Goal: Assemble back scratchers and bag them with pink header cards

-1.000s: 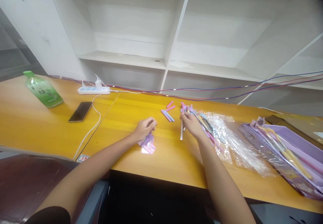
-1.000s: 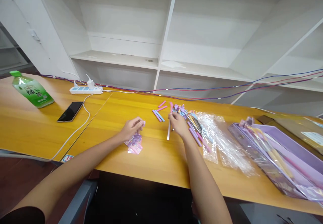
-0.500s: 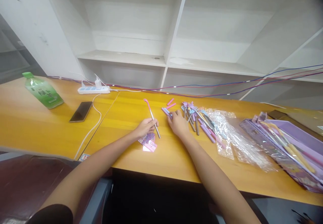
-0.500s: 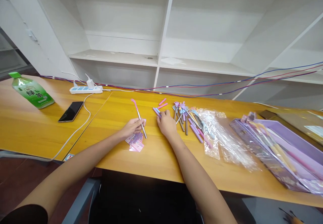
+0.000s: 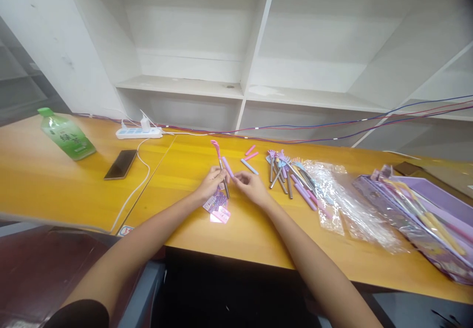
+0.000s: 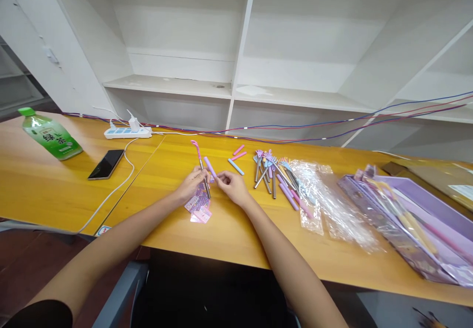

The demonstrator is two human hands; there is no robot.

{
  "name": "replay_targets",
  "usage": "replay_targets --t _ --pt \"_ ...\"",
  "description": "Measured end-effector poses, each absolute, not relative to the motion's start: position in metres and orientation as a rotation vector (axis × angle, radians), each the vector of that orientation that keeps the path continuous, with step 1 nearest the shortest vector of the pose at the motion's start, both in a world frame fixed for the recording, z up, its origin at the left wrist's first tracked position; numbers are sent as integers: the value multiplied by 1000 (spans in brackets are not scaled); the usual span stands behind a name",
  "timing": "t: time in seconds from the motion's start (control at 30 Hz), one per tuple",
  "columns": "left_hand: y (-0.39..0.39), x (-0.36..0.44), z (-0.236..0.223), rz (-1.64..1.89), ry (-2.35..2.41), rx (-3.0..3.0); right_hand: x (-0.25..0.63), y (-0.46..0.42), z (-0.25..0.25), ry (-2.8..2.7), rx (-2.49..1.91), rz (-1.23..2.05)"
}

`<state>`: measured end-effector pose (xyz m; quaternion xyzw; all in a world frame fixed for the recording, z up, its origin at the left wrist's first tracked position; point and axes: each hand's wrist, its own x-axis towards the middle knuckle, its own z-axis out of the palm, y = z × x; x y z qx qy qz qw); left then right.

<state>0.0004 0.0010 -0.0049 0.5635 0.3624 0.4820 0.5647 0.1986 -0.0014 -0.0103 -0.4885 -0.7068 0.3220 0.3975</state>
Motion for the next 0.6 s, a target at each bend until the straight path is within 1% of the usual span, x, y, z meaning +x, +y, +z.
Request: replay_targets --t 0.1,0.17,0.23,0.37,0.43,0.5,0.6 --pt "1 0 -6 1110 773 1412 189 -10 -12 -1811 -1136 1012" --pt "-1 -1 -6 1103 789 1422 188 -11 -13 -1830 -1129 1062" --pt "-2 -1 -5 1079 804 1433 194 -6 -13 -1839 -1168 913" --pt "-3 -1 -6 930 755 1434 219 16 -13 -1822 -1334 358" --pt "-3 1 -8 890 733 1423 229 25 -12 -1772 -1389 271" --pt "-3 2 -8 863 684 1348 232 27 -11 -1718 -1369 414" --pt "-5 2 -3 819 575 1162 220 17 -12 -1701 -1204 950"
